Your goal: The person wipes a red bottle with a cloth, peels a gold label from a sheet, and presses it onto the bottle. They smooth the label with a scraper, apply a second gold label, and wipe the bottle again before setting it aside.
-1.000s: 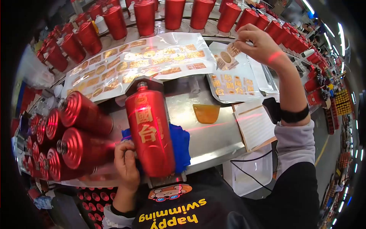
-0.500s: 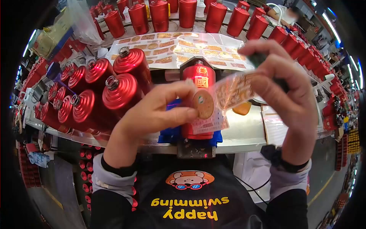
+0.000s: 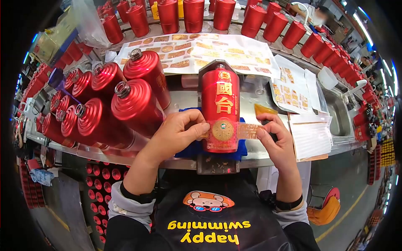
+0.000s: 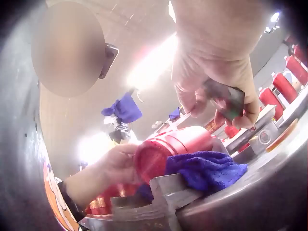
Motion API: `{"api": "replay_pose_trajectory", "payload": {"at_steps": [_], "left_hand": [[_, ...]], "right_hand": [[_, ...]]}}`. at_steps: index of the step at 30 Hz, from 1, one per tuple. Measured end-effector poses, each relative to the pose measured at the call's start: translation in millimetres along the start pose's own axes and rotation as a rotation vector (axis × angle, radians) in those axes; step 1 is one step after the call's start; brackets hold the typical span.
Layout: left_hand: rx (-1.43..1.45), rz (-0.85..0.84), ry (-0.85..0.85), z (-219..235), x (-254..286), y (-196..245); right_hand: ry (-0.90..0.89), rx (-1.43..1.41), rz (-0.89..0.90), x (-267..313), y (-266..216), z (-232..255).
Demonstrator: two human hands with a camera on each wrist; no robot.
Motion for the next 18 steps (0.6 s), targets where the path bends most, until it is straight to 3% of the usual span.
{"api": "replay_pose_trajectory", "payload": {"at_steps": [18], "left_hand": [[0.028,0.016,0.033,1.8,-3.8,-6.4]], "right_hand": [[-0.010,-0.030,-0.024,-1.2,15.5,-6.9]]}}
Point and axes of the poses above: each hand's wrist, its own x-axis away from the middle knuckle, its own z-axis out of the back of the hand, y = z × x, the point moved 10 cm from there along -x, towards the middle knuckle, and after that the axes turned 7 degrees about z, right-handed, at the moved point
